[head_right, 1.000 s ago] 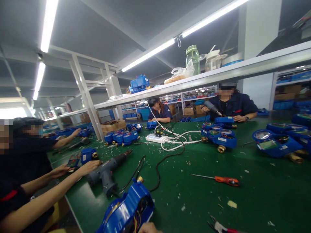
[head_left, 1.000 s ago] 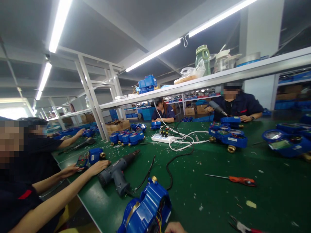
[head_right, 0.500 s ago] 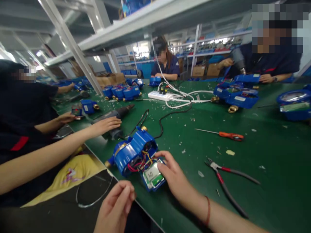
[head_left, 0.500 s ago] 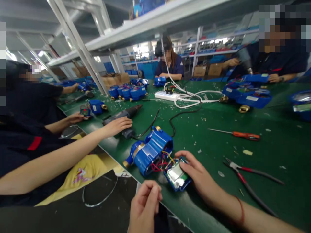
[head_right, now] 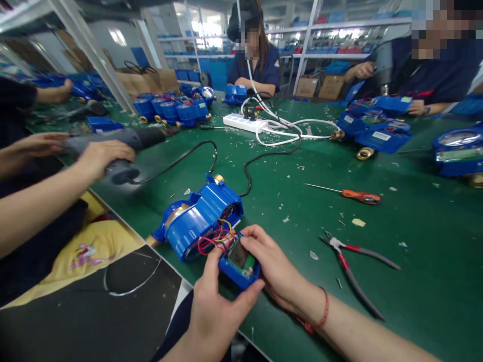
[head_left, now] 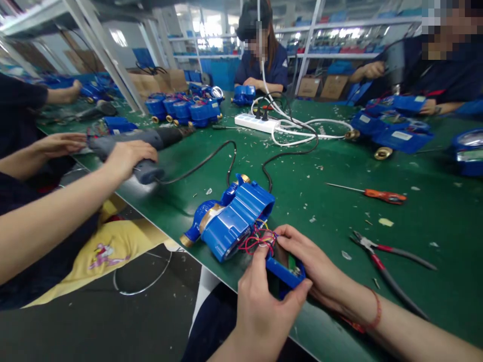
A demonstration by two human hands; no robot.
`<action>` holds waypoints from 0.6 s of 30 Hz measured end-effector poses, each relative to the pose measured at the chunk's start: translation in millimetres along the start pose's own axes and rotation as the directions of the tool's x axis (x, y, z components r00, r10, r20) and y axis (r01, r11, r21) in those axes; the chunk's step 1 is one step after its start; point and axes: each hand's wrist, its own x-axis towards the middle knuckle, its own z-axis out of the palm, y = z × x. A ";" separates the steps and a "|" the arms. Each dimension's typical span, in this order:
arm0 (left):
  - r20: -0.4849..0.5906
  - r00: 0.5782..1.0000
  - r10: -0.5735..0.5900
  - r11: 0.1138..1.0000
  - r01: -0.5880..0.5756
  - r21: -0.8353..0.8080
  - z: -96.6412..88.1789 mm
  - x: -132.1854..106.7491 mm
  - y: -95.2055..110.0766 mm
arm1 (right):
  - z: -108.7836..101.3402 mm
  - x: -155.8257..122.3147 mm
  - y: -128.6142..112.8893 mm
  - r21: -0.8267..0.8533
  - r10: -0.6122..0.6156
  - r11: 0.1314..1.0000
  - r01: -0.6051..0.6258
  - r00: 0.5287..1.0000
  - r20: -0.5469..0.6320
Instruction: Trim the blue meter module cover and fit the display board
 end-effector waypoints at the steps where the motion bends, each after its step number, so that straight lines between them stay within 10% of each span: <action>1: -0.018 1.000 0.021 1.000 -0.021 -0.008 1.6 0.0 -0.7 | -4.7 2.2 -0.7 -0.058 -0.034 0.998 0.034 0.999 -0.006; 9: -0.110 0.989 0.095 0.995 -0.098 -0.017 1.9 0.7 -4.4 | -23.7 -18.9 -47.0 -0.502 -0.397 0.769 0.396 0.911 0.112; 18: -0.150 0.970 0.191 0.981 -0.192 0.009 0.8 5.1 -2.6 | -11.0 -28.7 -60.7 -0.649 -0.456 0.607 0.458 0.870 0.188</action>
